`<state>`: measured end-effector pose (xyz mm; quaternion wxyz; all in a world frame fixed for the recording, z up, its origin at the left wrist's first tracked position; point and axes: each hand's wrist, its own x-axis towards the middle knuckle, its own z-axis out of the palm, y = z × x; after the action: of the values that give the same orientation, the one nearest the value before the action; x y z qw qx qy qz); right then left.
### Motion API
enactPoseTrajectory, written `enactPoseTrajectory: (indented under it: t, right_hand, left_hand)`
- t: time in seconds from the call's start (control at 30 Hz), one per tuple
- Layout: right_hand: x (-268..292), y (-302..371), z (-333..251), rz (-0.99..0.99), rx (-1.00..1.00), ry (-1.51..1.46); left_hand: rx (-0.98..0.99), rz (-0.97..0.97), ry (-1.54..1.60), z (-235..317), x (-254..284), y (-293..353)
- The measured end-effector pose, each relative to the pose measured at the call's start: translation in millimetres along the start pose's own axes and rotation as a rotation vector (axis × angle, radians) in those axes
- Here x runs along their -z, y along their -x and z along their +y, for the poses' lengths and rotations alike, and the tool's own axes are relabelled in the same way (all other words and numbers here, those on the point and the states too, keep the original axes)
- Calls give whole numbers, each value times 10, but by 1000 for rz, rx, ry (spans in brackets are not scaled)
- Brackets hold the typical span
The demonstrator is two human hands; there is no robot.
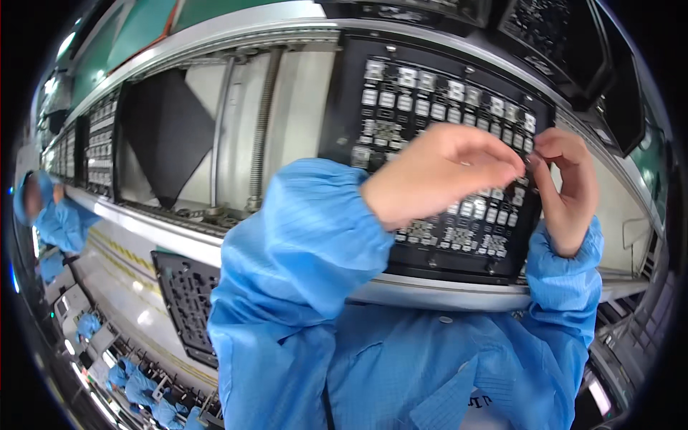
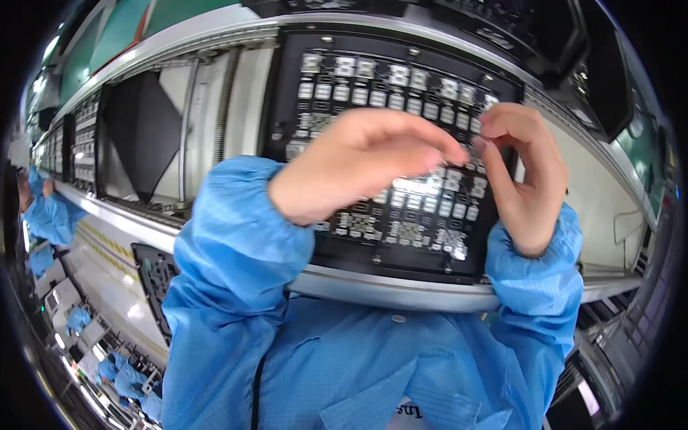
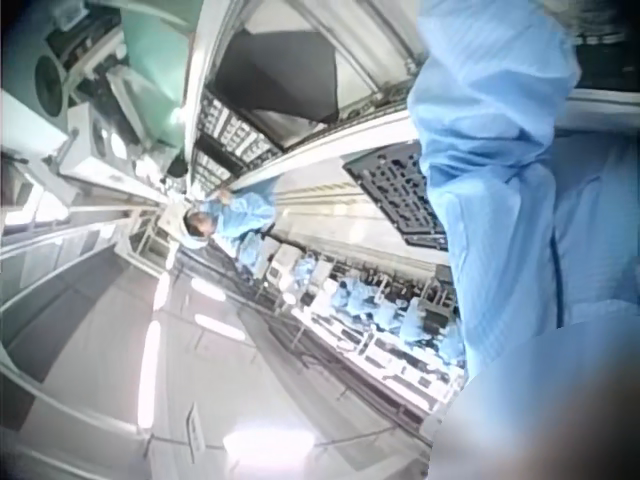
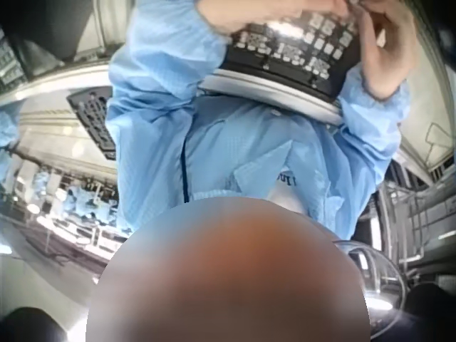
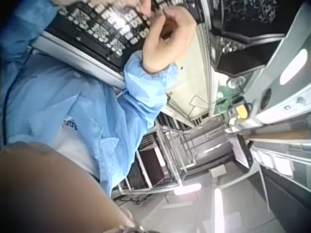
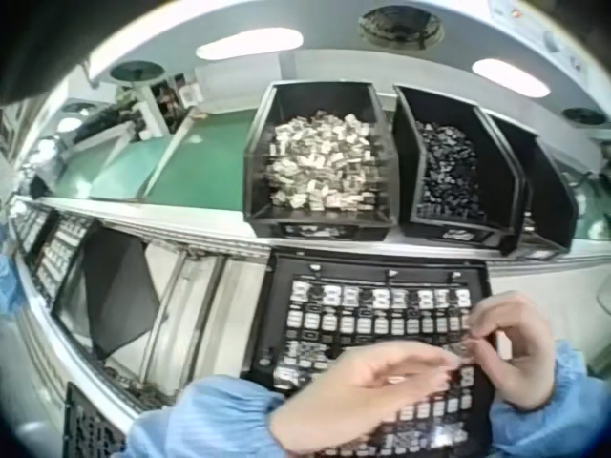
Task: Manually placing small electronic components into specified slots on a PCB panel on a manufacturing assembly line.
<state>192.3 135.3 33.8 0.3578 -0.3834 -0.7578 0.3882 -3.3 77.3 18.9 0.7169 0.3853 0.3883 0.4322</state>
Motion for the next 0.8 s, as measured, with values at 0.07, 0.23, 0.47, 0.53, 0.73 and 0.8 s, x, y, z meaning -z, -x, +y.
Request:
enactPoseTrajectory:
  t: [0.07,0.23,0.47,0.53,0.73,0.8]
  right_hand:
    - [101,-28,62,-55,97,79]
    - [304,-40,256,-172,147,121]
    - [442,41,430,-180,94,-88]
    - [513,120,477,-229,94,71]
    - [513,274,408,-281,63,222]
    - [450,279,383,-328,58,278]
  left_hand:
    - [-17,73,-9,79,79,6]
    - [-432,646,-662,2,500,-197]
    - [-242,969,-1092,-28,1018,-157]
    - [-131,944,-1028,-47,966,-195]
    - [-128,916,-943,-87,1016,-179]
    - [-195,876,-937,-88,1044,-159]
